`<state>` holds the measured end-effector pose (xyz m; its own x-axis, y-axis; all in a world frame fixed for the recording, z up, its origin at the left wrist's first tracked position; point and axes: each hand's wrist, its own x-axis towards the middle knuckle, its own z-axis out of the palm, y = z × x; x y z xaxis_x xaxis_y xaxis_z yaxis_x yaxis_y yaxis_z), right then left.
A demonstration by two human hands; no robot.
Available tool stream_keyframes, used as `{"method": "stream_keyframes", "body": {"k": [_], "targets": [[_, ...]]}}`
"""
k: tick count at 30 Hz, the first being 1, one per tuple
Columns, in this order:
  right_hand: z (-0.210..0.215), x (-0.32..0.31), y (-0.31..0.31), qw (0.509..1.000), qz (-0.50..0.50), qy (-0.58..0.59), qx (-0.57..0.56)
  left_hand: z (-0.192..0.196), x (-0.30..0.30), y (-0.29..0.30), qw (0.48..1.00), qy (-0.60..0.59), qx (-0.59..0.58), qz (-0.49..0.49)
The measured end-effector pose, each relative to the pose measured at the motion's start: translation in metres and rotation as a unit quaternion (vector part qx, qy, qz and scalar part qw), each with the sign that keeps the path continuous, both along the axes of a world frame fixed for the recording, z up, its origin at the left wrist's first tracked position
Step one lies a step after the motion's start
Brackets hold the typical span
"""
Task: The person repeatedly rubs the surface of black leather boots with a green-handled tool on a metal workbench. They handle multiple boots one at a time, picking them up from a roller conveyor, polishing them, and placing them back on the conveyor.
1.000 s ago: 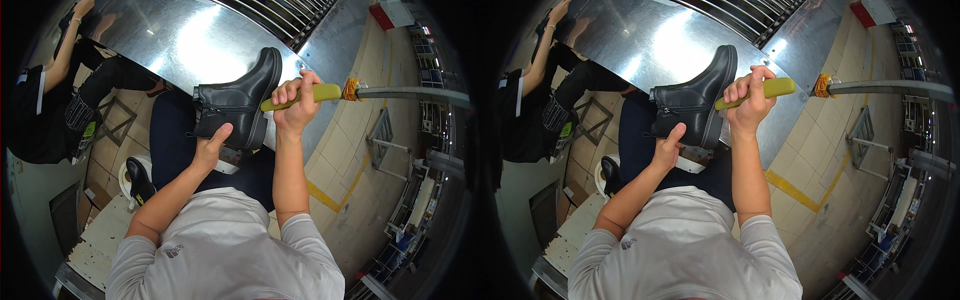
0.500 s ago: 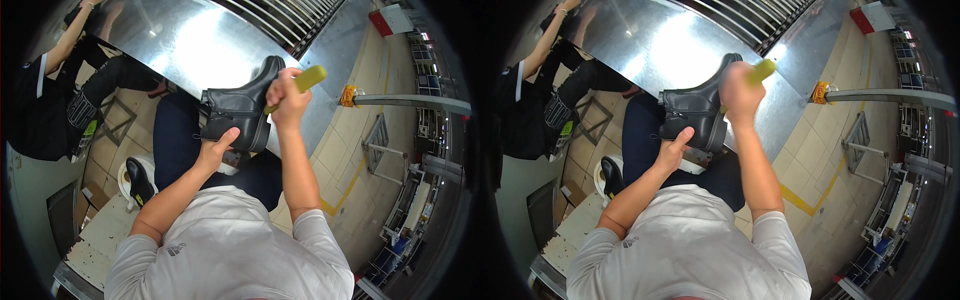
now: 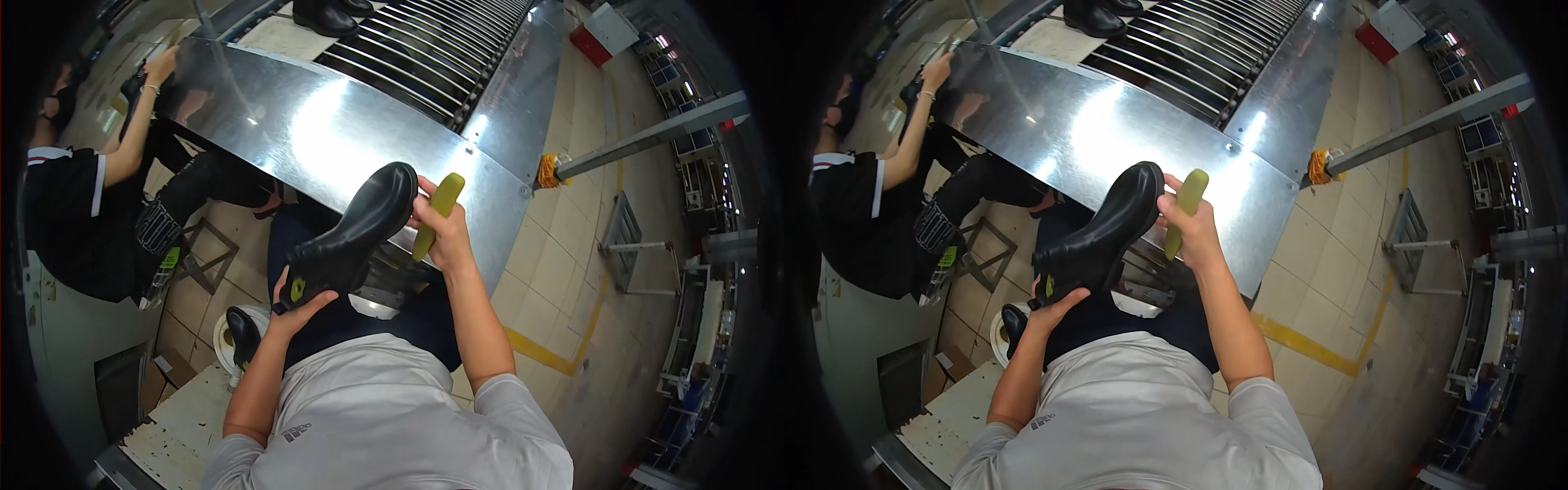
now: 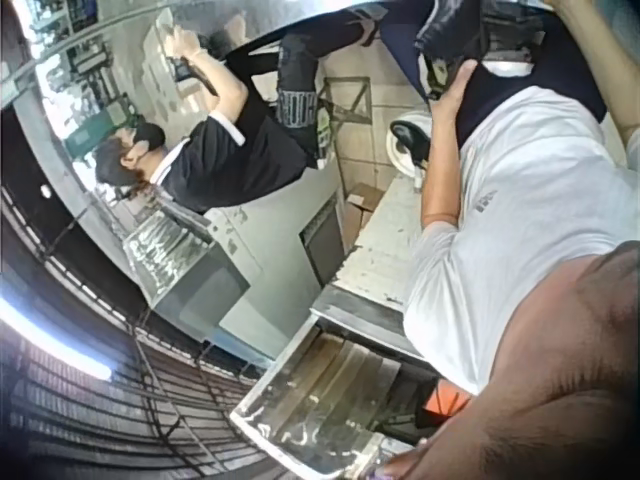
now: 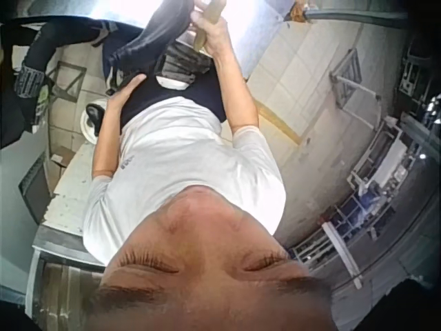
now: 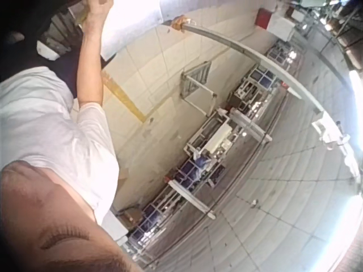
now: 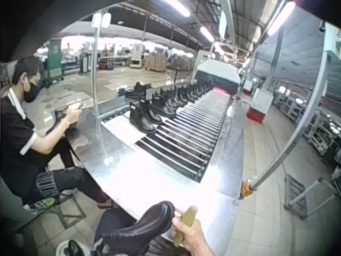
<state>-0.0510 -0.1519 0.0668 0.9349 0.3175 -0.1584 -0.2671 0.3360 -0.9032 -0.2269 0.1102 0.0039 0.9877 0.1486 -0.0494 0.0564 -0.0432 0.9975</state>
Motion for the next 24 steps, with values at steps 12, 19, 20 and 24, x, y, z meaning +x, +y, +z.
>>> {"method": "stream_keyframes", "body": {"k": [12, 19, 20, 24], "targets": [[0.034, -0.033, 0.012, 0.989, 0.019, -0.142, -0.037, 0.034, -0.016, 0.026, 0.942, -0.216, 0.255, 0.036], [0.039, -0.037, 0.008, 0.994, 0.013, -0.107, 0.027, 0.054, -0.015, 0.017, 0.929, -0.233, 0.285, 0.031], [0.039, -0.038, 0.007, 0.994, 0.011, -0.101, 0.038, 0.056, -0.015, 0.018, 0.924, -0.241, 0.296, 0.028], [0.034, -0.036, 0.003, 0.994, 0.016, -0.081, 0.077, 0.075, -0.015, 0.015, 0.915, -0.246, 0.318, 0.025]]}}
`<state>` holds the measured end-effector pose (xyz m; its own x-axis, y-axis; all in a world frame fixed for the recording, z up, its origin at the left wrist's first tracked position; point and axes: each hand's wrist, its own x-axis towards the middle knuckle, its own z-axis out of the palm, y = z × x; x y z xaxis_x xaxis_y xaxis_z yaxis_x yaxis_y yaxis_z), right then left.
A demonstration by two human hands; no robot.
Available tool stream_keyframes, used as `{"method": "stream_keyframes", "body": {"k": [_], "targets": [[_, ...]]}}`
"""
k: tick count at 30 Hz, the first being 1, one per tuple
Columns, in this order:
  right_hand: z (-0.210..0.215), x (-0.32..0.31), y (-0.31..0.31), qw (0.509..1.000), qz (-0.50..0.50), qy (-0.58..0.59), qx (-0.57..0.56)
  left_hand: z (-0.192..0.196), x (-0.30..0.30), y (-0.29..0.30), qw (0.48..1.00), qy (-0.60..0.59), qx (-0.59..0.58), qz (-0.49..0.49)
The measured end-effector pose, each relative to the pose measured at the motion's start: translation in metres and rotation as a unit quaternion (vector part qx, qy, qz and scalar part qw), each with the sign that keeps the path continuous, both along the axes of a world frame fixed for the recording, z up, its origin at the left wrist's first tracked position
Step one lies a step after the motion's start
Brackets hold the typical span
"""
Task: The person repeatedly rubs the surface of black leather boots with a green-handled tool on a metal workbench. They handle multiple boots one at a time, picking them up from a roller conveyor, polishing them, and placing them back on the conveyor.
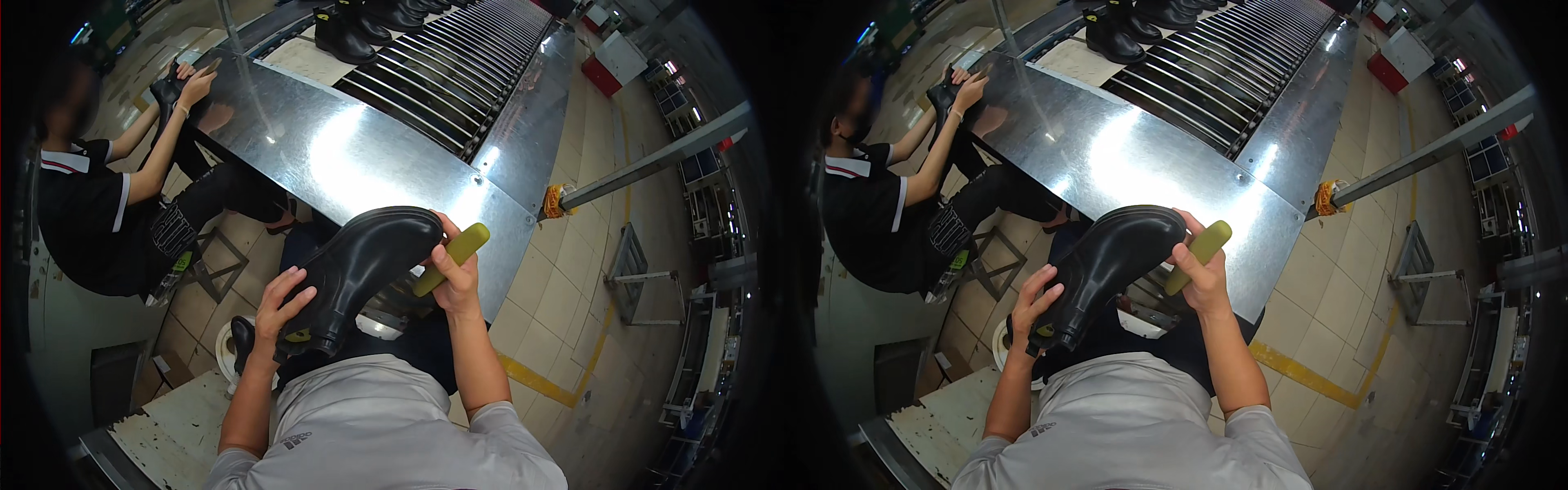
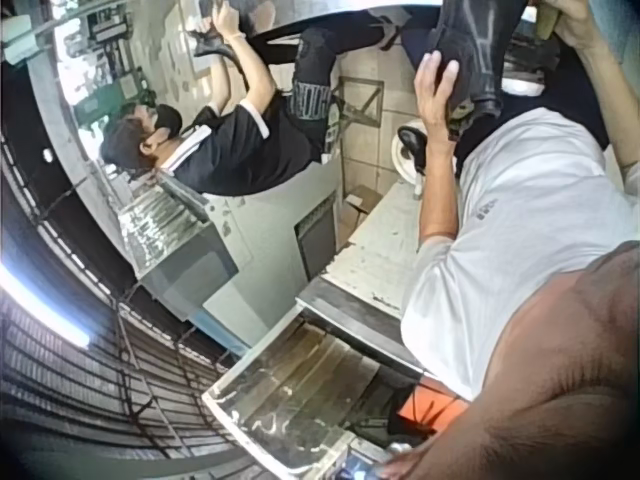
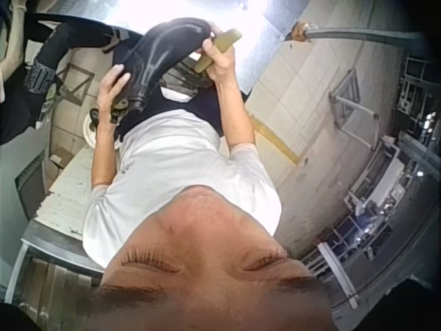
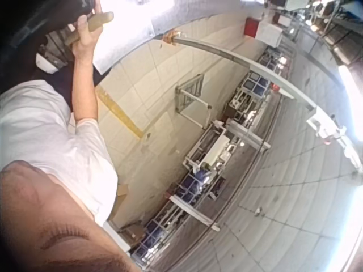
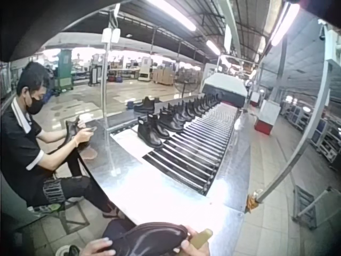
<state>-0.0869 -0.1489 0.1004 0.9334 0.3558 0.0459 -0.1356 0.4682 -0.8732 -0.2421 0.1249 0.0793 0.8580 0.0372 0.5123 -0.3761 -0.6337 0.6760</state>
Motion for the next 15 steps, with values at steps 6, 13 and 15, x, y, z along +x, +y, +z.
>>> {"method": "stream_keyframes", "body": {"k": [6, 13, 15], "targets": [[-0.009, 0.0, 0.0, 0.999, 0.001, 0.024, 0.022, 0.02, 0.002, 0.0, 0.999, 0.02, 0.027, -0.001], [-0.022, 0.005, -0.001, 0.998, -0.001, 0.042, -0.038, 0.011, 0.014, 0.01, 0.999, 0.027, -0.004, -0.027], [-0.034, 0.009, -0.002, 0.989, -0.045, 0.03, -0.141, -0.01, 0.024, 0.016, 0.996, 0.06, -0.062, -0.031]]}}
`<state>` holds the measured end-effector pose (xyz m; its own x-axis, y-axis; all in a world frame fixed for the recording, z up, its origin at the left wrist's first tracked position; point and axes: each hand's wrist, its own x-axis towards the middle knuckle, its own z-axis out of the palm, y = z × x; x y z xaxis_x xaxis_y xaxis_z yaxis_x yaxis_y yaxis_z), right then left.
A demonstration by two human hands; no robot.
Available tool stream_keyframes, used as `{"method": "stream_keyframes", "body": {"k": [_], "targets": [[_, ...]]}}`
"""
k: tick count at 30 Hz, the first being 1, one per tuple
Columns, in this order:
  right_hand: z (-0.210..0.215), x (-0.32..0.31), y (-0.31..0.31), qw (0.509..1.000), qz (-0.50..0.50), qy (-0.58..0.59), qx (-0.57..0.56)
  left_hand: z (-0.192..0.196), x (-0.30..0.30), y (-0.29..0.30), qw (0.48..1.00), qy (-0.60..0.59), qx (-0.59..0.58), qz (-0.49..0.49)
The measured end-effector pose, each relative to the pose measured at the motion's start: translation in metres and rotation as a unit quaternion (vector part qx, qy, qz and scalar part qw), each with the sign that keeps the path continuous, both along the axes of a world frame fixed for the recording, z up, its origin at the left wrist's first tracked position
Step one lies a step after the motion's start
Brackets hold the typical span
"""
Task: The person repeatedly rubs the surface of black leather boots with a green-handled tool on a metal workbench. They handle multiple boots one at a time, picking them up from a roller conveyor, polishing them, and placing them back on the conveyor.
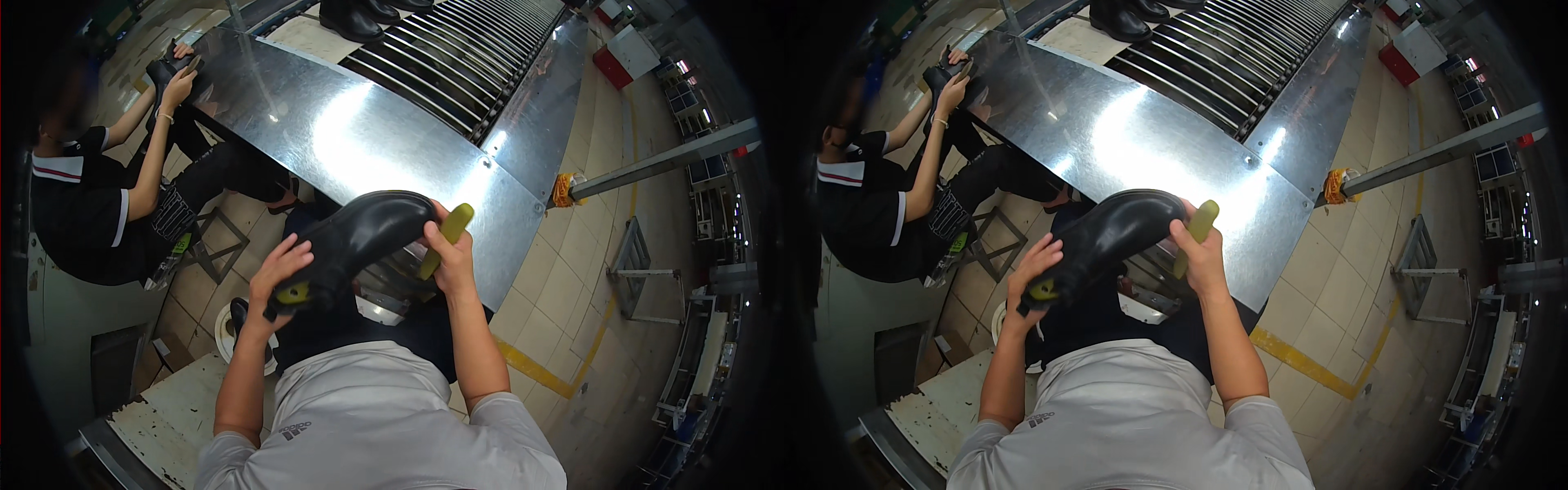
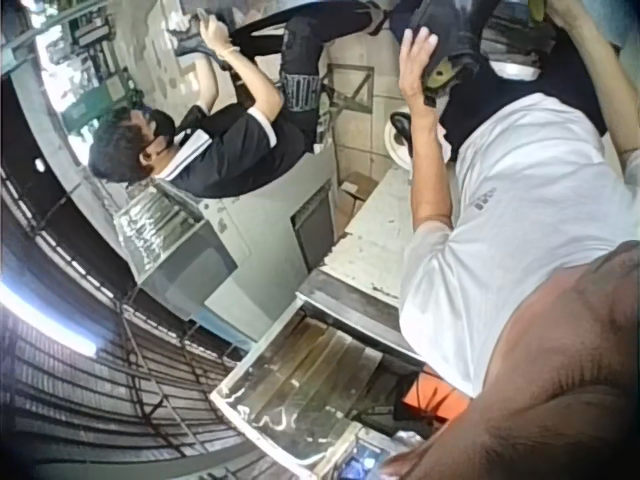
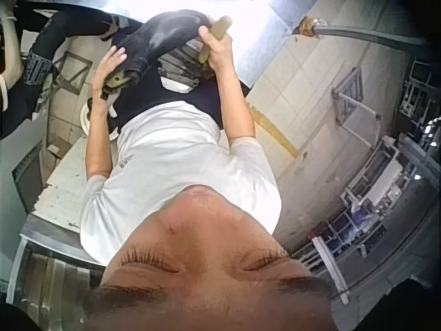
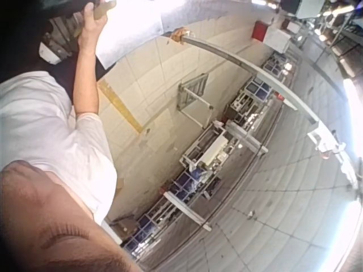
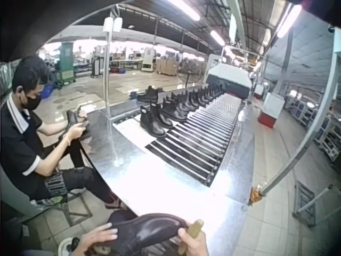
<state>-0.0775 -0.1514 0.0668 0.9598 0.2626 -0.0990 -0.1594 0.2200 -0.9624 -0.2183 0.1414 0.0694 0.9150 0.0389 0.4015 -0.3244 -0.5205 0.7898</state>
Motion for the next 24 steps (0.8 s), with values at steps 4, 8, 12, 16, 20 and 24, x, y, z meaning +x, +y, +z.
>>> {"method": "stream_keyframes", "body": {"k": [4, 8, 12, 16, 20, 24], "targets": [[-0.019, 0.028, -0.005, 0.986, -0.16, -0.021, -0.048, -0.033, 0.016, 0.013, 0.995, 0.07, -0.075, -0.006], [-0.002, 0.058, -0.011, 0.989, -0.11, -0.004, 0.101, -0.048, 0.024, 0.026, 0.992, 0.1, -0.079, -0.015], [0.02, 0.08, 0.016, 0.99, -0.094, -0.001, 0.104, -0.055, 0.029, 0.029, 0.992, 0.1, -0.07, -0.009], [0.025, 0.094, 0.033, 0.992, -0.074, 0.032, 0.093, -0.049, 0.03, 0.029, 0.992, 0.095, -0.081, -0.02], [0.027, 0.106, 0.048, 0.996, -0.034, 0.069, 0.034, -0.05, 0.03, 0.031, 0.991, 0.096, -0.093, -0.023], [0.031, 0.12, 0.065, 0.996, 0.015, 0.075, -0.048, -0.051, 0.04, 0.034, 0.99, 0.087, -0.108, -0.033]]}}
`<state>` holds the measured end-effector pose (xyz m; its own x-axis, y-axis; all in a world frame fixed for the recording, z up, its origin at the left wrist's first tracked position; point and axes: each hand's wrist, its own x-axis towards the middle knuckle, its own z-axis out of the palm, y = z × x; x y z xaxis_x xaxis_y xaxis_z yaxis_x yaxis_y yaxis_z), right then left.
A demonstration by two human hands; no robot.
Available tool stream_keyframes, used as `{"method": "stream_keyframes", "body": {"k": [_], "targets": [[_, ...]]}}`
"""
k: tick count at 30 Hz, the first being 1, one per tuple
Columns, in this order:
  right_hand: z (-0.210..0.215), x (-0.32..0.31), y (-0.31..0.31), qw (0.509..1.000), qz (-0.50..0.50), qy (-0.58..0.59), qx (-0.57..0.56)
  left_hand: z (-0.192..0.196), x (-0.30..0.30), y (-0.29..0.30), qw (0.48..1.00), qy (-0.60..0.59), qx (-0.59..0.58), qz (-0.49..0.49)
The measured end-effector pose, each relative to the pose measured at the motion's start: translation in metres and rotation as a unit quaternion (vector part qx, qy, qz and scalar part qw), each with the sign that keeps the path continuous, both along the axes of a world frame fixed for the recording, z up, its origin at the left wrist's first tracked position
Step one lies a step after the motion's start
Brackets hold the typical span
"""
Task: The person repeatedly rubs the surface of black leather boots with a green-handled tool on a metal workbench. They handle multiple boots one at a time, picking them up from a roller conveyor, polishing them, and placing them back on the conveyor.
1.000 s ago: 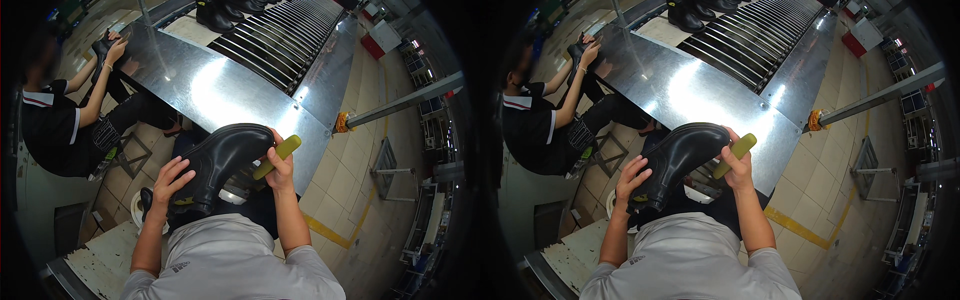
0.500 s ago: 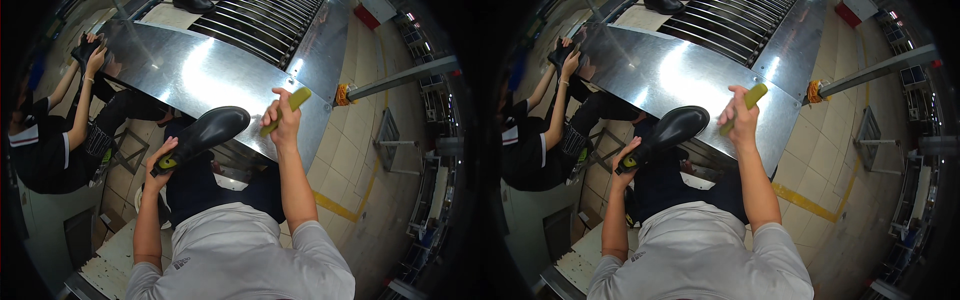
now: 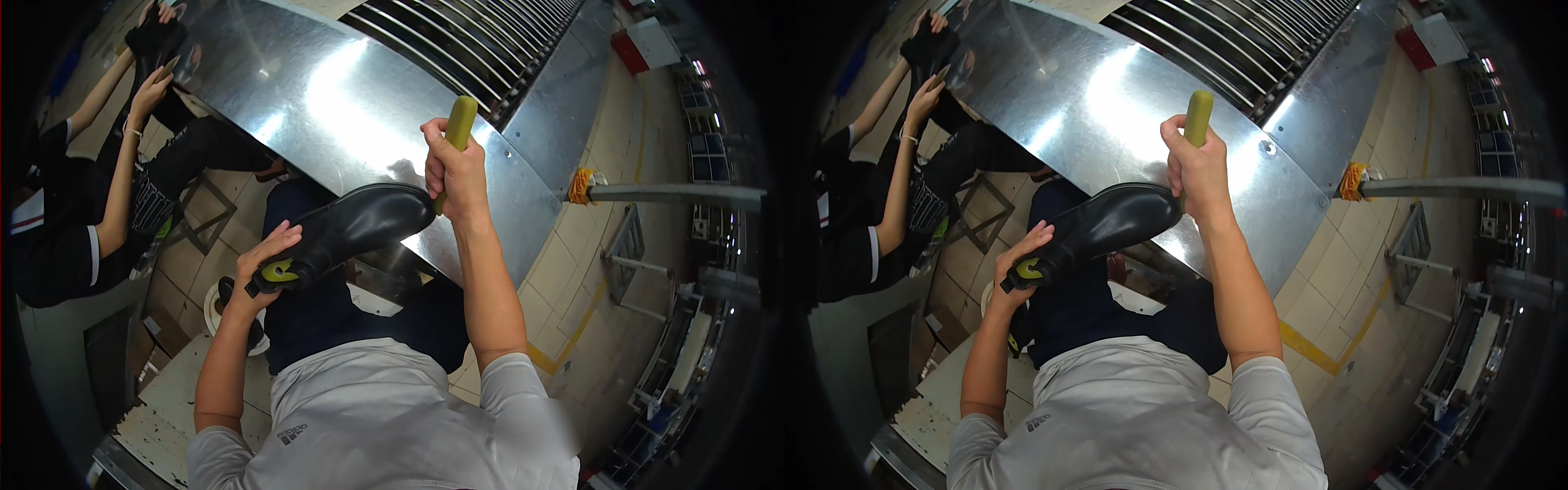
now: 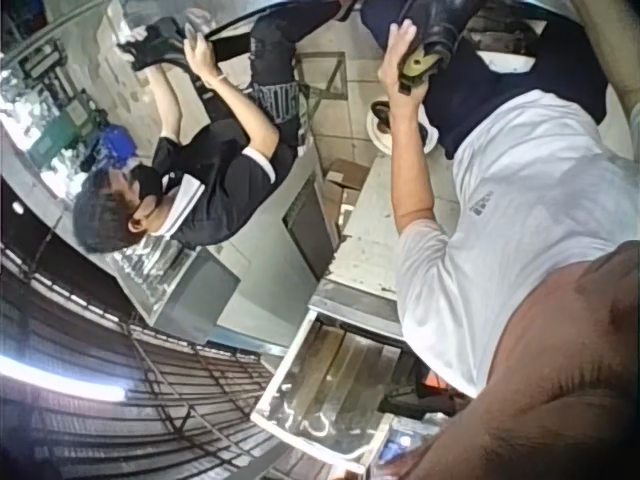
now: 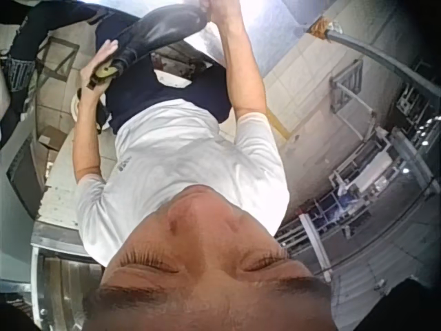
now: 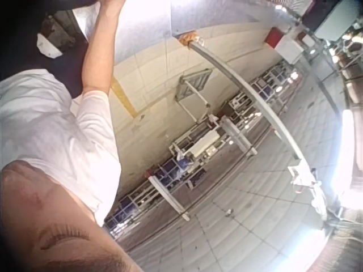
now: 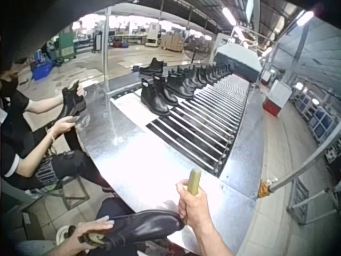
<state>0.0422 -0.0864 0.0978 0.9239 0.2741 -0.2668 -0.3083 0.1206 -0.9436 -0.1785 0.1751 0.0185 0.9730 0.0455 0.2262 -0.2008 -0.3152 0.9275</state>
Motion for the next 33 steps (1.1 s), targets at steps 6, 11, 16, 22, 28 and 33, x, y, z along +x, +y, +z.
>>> {"method": "stream_keyframes", "body": {"k": [6, 11, 16, 22, 28, 33], "targets": [[-0.002, 0.009, 0.021, 0.999, 0.007, -0.023, -0.039, -0.001, 0.001, 0.005, 1.0, -0.017, 0.005, -0.004], [-0.005, 0.01, 0.052, 0.996, 0.013, -0.053, -0.065, -0.005, -0.001, 0.002, 0.999, -0.039, -0.026, 0.012], [-0.012, 0.01, 0.073, 0.982, 0.126, -0.048, -0.13, -0.01, -0.005, -0.007, 0.997, -0.03, -0.063, 0.023], [-0.006, -0.009, 0.096, 0.962, 0.26, 0.017, 0.081, 0.013, 0.002, -0.009, 0.998, -0.051, -0.024, 0.019], [-0.025, 0.072, -0.022, 0.975, 0.014, -0.091, 0.201, 0.054, -0.05, -0.042, 0.983, -0.029, -0.032, 0.181], [-0.113, 0.083, -0.083, 0.979, -0.134, -0.054, 0.146, 0.132, -0.11, -0.03, 0.935, -0.046, 0.09, 0.341]]}}
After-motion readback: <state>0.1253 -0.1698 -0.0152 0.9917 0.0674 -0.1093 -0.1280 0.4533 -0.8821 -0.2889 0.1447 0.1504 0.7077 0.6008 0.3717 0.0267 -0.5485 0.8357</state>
